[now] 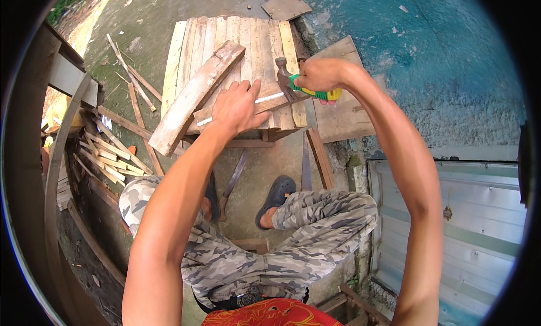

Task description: The person uses a hand saw to cut a small wooden plank on a wooden workbench. They then use a hammer to drive nails into the cut piece, securing it to another plank. The person handles the wood and tools directly throughout the process.

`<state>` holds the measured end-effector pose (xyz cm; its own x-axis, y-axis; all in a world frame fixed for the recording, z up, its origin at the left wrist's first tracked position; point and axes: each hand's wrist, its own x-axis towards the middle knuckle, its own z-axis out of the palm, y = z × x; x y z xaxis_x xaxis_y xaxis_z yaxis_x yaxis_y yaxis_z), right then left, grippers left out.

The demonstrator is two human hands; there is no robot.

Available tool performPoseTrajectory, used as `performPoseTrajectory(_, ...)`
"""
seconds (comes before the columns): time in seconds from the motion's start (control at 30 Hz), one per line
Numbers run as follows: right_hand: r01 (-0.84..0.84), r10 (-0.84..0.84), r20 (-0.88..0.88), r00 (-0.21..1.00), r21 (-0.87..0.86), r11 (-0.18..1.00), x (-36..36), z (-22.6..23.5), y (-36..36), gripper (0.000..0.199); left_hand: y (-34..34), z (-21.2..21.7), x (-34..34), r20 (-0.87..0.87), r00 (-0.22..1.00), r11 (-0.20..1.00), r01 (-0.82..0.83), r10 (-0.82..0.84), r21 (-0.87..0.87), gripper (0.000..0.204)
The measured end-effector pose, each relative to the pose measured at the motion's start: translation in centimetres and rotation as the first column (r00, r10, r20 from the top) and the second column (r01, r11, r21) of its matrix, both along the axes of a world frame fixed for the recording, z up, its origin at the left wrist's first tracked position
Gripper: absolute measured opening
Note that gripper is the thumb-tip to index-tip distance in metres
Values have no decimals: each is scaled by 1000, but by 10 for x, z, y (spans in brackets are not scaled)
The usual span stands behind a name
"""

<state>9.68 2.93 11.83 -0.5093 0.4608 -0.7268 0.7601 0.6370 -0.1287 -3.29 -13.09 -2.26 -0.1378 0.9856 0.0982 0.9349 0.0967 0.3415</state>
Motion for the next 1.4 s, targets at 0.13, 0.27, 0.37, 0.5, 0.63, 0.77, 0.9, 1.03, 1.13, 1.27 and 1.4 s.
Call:
performPoseTrajectory(0.13,-86,84,198,977,-1,996,-28,11,-5,36,0,-1,-1,-4,1000,1000,7,-7,25,80)
performPoseTrajectory(0.27,-33,27,169,985,31,999,-16,15,-16,30,0,-1,-1,18,1000,999,7,-8,38,79)
performPoseTrajectory(0.37,-83,71,174,982,66,994,-20,16,-18,41,-2,3,1,41,999,999,12,-13,42,79)
performPoseTrajectory(0.5,-203,151,471,869,63,977,-74,15,-6,35,-1,9,1,38,999,999,-4,6,-48,76)
performPoseTrajectory(0.63,-174,119,542,832,50,984,-104,16,4,34,-4,13,2,81,996,999,-30,28,26,72)
performPoseTrajectory(0.77,-142,121,340,932,38,989,-59,24,1,38,-5,16,4,119,992,999,-40,36,31,68)
performPoseTrajectory(0.9,-103,108,-70,992,67,992,-5,24,-7,43,-3,13,3,145,988,997,-59,53,41,73)
performPoseTrajectory(1.03,-27,30,-295,955,14,1000,15,3,-11,33,-1,7,4,117,991,997,-73,71,17,73)
performPoseTrajectory(1.13,-23,36,-264,964,50,998,24,-15,-10,36,0,5,5,95,991,995,-92,90,21,72)
performPoseTrajectory(1.27,-166,253,-362,897,255,953,42,-28,-15,41,0,9,7,89,991,995,-101,101,-4,67)
performPoseTrajectory(1.4,-144,228,-335,914,257,956,44,-24,-23,40,0,13,12,58,991,993,-116,117,-24,68)
